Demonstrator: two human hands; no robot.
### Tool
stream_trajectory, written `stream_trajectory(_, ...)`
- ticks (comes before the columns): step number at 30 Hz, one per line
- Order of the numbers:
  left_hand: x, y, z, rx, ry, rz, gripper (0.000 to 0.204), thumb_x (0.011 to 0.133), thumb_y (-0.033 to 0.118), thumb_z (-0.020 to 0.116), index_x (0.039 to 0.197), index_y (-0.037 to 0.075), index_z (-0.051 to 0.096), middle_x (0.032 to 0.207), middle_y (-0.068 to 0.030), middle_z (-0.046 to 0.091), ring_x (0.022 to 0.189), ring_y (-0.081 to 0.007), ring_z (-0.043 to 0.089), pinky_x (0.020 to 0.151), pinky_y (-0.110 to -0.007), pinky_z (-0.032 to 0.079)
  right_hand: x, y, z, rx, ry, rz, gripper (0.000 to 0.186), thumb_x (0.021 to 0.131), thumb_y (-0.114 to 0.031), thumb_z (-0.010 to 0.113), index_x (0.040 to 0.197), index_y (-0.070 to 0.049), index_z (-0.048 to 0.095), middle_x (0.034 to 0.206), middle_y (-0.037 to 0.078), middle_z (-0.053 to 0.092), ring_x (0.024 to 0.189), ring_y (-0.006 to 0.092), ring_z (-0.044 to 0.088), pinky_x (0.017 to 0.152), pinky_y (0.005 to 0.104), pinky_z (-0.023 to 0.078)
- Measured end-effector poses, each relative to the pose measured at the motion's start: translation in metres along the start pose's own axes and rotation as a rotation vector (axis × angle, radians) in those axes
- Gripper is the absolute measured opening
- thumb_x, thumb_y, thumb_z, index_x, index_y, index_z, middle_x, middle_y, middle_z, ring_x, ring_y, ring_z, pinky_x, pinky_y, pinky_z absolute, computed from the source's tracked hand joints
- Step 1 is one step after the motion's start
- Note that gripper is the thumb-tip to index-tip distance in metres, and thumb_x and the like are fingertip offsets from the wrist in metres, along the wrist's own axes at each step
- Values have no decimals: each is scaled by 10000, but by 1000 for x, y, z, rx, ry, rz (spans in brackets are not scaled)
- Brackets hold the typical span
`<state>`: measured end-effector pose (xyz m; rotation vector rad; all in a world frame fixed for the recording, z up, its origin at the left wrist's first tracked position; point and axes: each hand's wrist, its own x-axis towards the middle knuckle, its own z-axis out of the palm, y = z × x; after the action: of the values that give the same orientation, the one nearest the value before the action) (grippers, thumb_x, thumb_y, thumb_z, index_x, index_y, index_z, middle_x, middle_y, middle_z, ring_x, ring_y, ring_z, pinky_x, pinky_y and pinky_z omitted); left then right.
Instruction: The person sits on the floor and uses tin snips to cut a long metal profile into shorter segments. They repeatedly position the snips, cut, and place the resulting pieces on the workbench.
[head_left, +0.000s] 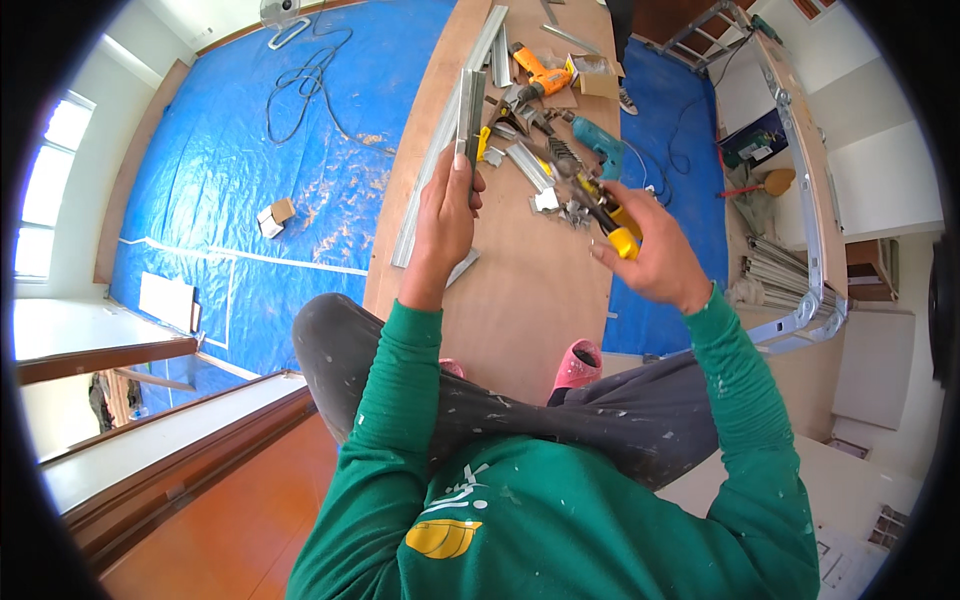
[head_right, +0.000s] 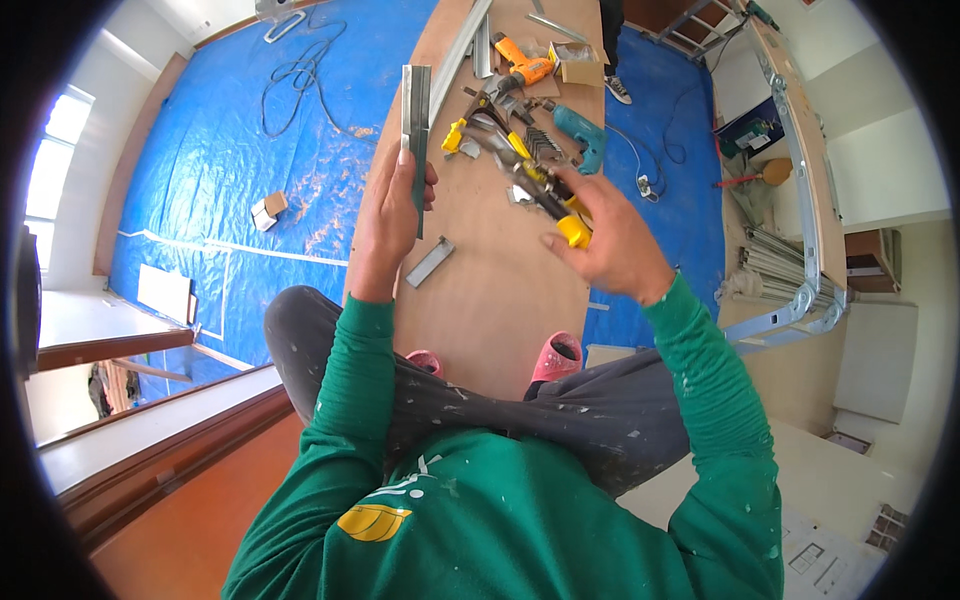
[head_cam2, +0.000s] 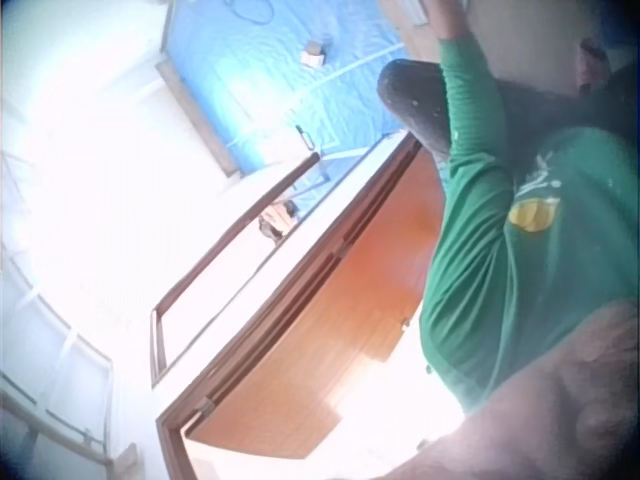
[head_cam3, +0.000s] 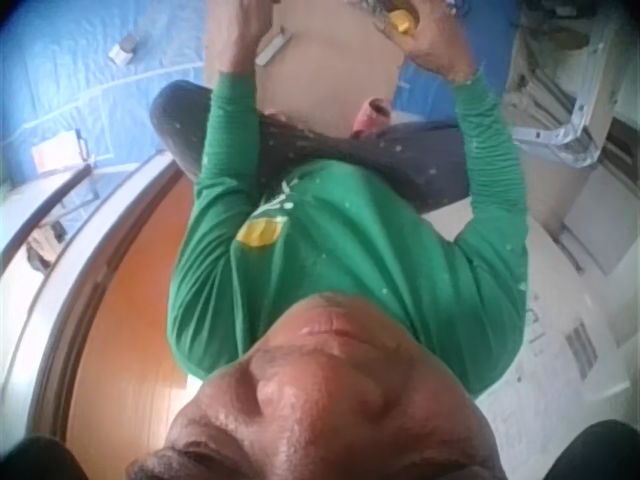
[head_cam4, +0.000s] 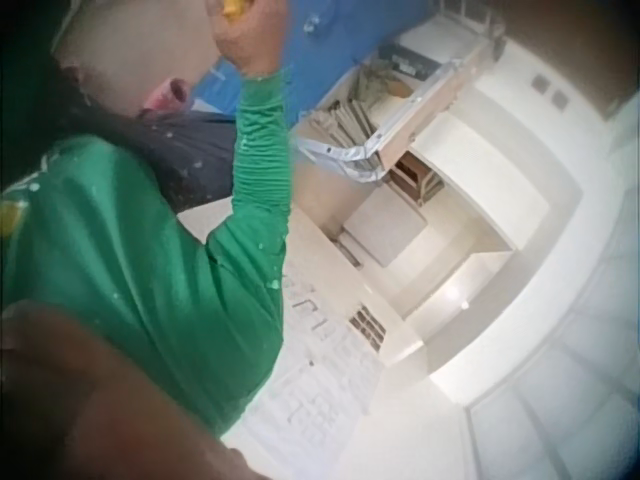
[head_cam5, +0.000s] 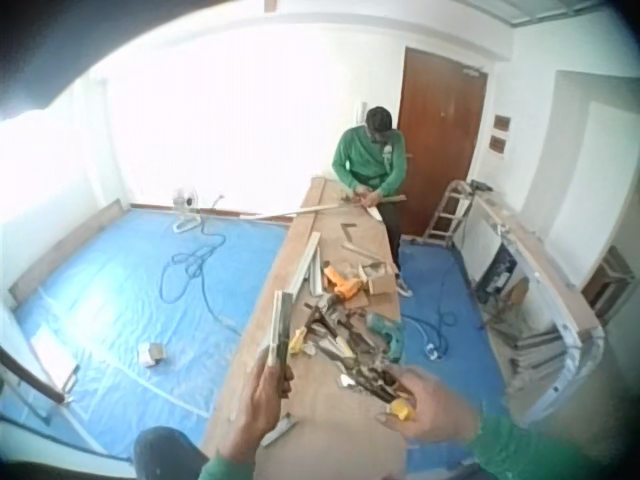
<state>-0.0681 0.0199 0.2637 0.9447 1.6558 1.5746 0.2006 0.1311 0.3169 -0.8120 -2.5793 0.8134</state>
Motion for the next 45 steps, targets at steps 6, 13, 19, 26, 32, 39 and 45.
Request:
stream_trajectory(6,-6,-3,9,35,56,174,499,1183,373,369,1502,19,515,919,-43,603,780,-133,554,705,-319,502,-10,-34,5,-135,69,-86,787,832,-262,884,1495,12,561,1208,222,617,1109,416,632,970,461,538)
stream_trajectory(13,-14,2,21,-6,73,222,524,1178,449,363,1380,21,588,973,-41,624,830,-128,582,741,-306,501,-8,-34,8,-194,134,-121,791,824,-255,901,1492,6,568,1214,205,590,1110,395,603,981,464,519)
stream_trajectory(19,-13,-4,23,-31,65,263,532,1178,293,387,1598,-29,446,958,-70,632,797,-149,565,720,-322,510,-9,-41,6,-188,131,-129,773,832,-254,898,1487,-11,567,1173,195,583,1078,384,605,958,468,523)
stream_trajectory(26,-16,0,30,-96,79,251,486,1174,408,385,1361,11,592,936,-50,629,823,-126,608,734,-300,508,-11,-45,2,-162,107,-112,761,847,-258,900,1484,-28,551,1155,177,600,1029,370,618,921,455,536)
stream_trajectory(32,-18,-4,31,-114,73,249,489,1177,373,378,1426,-9,555,941,-53,635,829,-121,610,735,-298,509,-12,-46,4,-129,88,-99,768,837,-234,894,1482,-14,537,1143,184,575,1047,378,608,916,468,527)
stream_trajectory(39,-18,-6,34,-142,43,253,544,1178,341,378,1576,-17,473,936,-63,629,793,-140,560,719,-313,502,-13,-40,7,-158,129,-114,797,826,-235,899,1500,-20,532,1193,182,565,1098,381,586,968,477,500)
stream_trajectory(45,-16,-8,34,-115,41,272,538,1176,315,377,1596,-13,457,943,-66,631,793,-144,562,721,-314,501,-12,-42,4,-254,173,-140,799,810,-223,903,1498,-37,543,1200,168,556,1093,364,575,967,480,493)
